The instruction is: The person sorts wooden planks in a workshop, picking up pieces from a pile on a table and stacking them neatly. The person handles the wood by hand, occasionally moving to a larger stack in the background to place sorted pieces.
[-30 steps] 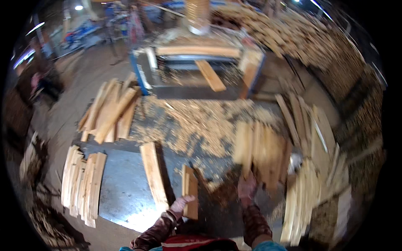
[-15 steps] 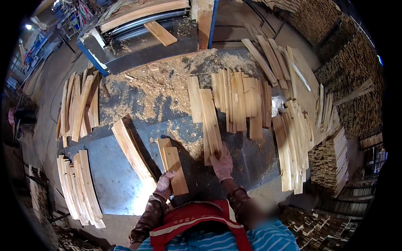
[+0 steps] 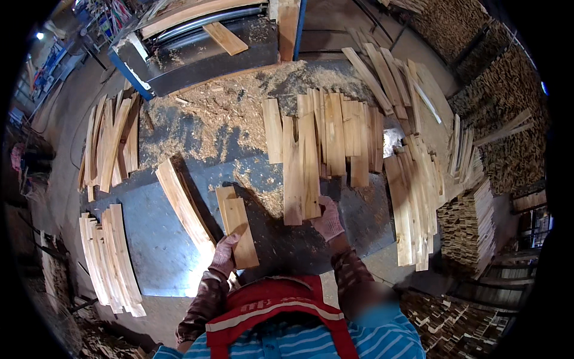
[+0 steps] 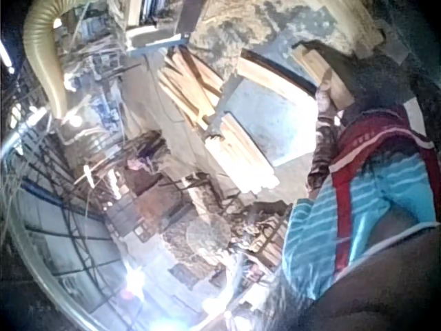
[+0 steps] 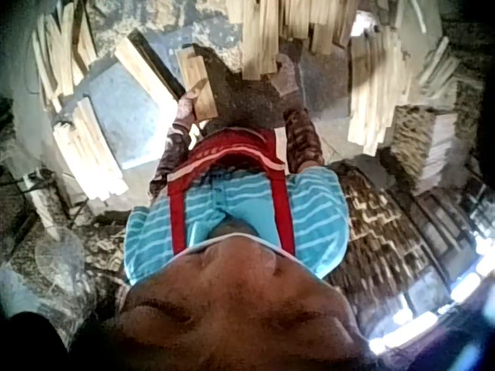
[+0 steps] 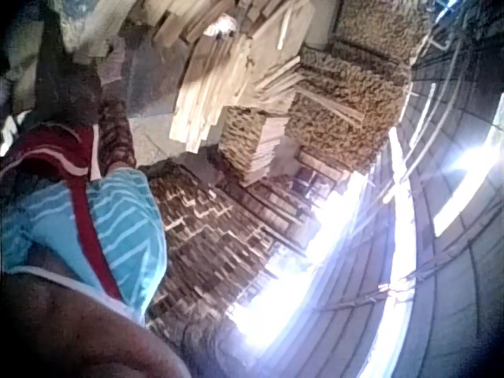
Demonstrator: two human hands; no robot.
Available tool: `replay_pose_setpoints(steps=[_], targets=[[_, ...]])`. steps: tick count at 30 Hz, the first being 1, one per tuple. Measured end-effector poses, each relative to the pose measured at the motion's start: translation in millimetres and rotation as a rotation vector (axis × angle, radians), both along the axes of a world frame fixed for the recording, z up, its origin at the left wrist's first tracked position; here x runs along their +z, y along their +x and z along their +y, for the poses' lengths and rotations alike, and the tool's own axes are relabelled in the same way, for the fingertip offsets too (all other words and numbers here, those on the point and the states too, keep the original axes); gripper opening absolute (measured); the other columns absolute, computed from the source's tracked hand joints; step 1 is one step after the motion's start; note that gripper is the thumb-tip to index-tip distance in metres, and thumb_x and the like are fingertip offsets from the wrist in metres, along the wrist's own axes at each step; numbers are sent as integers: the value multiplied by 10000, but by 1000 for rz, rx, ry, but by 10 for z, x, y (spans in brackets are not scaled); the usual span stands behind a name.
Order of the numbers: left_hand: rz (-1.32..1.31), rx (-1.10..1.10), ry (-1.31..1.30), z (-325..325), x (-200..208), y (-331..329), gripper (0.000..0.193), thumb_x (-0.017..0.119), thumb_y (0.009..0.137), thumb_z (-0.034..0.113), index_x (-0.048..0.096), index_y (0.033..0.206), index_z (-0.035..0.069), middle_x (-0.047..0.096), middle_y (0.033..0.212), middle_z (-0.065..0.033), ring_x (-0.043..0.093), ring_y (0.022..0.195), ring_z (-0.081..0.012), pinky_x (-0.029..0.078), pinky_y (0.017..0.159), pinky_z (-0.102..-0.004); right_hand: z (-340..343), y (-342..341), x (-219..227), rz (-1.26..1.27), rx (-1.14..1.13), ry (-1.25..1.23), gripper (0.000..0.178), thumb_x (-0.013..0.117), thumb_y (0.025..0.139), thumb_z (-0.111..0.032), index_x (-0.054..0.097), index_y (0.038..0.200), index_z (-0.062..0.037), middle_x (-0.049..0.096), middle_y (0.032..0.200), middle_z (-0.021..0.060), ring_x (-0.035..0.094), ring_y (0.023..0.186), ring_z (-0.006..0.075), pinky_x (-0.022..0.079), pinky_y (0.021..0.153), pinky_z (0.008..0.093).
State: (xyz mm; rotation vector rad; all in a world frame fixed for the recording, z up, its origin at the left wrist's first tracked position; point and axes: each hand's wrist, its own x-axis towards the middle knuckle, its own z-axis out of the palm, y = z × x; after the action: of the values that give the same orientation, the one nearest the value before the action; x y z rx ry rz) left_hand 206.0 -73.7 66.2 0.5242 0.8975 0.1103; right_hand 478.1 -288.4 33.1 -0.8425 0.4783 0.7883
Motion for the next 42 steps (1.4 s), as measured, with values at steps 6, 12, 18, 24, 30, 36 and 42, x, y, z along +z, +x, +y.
replay_pose_setpoints(steps=[6, 12, 18, 24, 30, 36, 42], targets=[[-105, -31, 85, -27, 62, -54, 577, 774, 854, 274, 572, 1307, -21, 683, 1146, -110, 685, 1014, -256, 575, 880, -419, 42, -333, 570, 7, 111, 365, 549, 632, 858, -230, 521, 1298, 79, 632, 1192, 235, 649, 1070, 350, 570, 903, 480], [-50, -2, 79, -64, 380, 30, 504, 771, 848, 245, 640, 1244, -38, 681, 1188, -114, 658, 1086, -222, 536, 955, -375, 236, -758, 748, -24, 299, 483, 699, 660, 811, -306, 464, 1356, 86, 604, 1225, 264, 641, 1063, 391, 550, 930, 483], [-95, 93, 20, 17, 504, 5, 492, 796, 829, 201, 618, 1242, 2, 696, 1134, -108, 682, 1022, -238, 580, 882, -407, 475, -1132, 826, 176, 470, 659, 787, 683, 754, -298, 423, 1387, 92, 585, 1213, 287, 633, 1013, 406, 535, 926, 490], [-97, 170, 97, 162, 519, 14, 459, 773, 847, 167, 606, 1248, 20, 692, 1137, -104, 680, 1019, -225, 582, 866, -410, 613, -1157, 769, 79, 644, 386, 738, 688, 762, -259, 448, 1383, 61, 597, 1202, 266, 639, 974, 348, 524, 903, 456], [-319, 252, 197, 229, 323, 113, 662, 716, 908, 392, 454, 1405, 41, 588, 1285, -107, 577, 1195, -232, 492, 1022, -377, 1190, -1435, 1304, -1461, 1253, -609, 504, 730, 862, -212, 589, 1314, -38, 597, 1265, 147, 652, 951, 226, 548, 829, 340], [-246, 330, 9, 400, 123, 92, 492, 761, 832, 168, 587, 1255, -12, 675, 1125, -104, 651, 1054, -238, 531, 945, -398, 1138, -1065, 536, -1500, 1049, -850, 719, 705, 838, -466, 493, 1419, -97, 442, 1475, 159, 500, 1279, 386, 430, 1058, 456], [-110, 197, 231, 602, 146, -31, 421, 763, 797, 205, 679, 1127, -43, 705, 1087, -117, 637, 1079, -218, 452, 1025, -357, 675, -646, -123, -1309, 925, -1675, 917, 765, 769, -440, 360, 1487, -39, 353, 1523, 204, 358, 1390, 395, 389, 1091, 500]])
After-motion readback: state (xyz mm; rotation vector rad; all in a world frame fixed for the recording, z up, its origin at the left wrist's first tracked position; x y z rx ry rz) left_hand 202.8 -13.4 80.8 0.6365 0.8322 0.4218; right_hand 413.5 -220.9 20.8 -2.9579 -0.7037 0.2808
